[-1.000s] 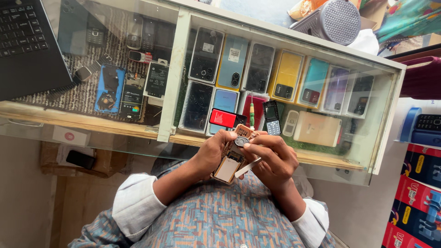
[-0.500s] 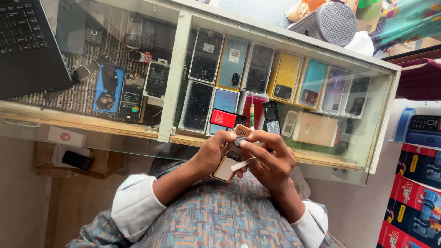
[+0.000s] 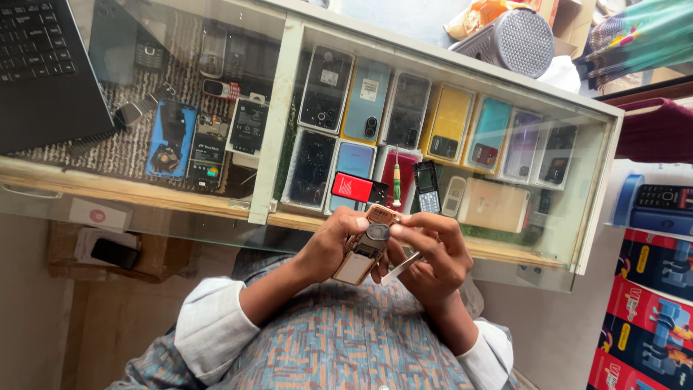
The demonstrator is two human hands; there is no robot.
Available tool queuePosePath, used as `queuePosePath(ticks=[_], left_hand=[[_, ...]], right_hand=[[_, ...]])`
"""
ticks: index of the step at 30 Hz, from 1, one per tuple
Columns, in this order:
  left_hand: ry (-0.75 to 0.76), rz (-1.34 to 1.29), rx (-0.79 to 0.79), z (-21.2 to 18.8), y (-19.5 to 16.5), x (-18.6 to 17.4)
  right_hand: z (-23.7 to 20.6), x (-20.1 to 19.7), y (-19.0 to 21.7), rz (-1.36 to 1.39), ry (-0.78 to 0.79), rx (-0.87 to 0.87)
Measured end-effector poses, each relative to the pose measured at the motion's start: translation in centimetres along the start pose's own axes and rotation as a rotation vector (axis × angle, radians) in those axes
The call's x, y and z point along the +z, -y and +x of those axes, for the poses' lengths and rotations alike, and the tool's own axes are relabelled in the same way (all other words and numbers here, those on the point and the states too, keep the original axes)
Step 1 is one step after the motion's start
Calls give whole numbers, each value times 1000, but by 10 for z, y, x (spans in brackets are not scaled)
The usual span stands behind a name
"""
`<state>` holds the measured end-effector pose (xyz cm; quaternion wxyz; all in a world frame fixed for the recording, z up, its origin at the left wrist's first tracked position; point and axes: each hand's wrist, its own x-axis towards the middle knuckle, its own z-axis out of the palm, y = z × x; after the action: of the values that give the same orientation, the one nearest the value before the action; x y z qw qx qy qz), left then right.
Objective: The person disassembles a smartphone by prying open the back cover and removing the battery and internal components. They use a metal prying tool to separate the casing and carefully lift out parts, placing the back cover aside.
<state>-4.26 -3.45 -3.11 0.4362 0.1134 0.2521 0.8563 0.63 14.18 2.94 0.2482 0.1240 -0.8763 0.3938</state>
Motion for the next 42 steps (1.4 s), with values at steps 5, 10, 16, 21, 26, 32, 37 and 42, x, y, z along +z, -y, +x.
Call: queuePosePath(ticks=[5, 10, 16, 21, 26, 32, 37, 42], left_hand=[[-41, 117, 35, -3, -1, 3], [-50, 181, 60, -5, -3, 6], [-64, 200, 78, -8, -2, 11], [-125, 163, 32, -8, 4, 5], [-209, -13, -102, -8, 10, 1], [-194, 86, -70, -11, 3, 6], [-107, 233, 65, -9, -6, 18], [-98, 295, 102, -8, -14, 28]], right_hand=[[1, -1, 1, -1, 17, -15], [-2, -1, 1, -69, 24, -15], [-1, -3, 4, -118, 9, -157], [4, -3, 7, -110, 44, -152], [3, -1, 7, -69, 65, -95], [5, -1, 8, -49, 61, -111], [6, -2, 15, -32, 74, 42], [1, -7, 14, -85, 84, -40]])
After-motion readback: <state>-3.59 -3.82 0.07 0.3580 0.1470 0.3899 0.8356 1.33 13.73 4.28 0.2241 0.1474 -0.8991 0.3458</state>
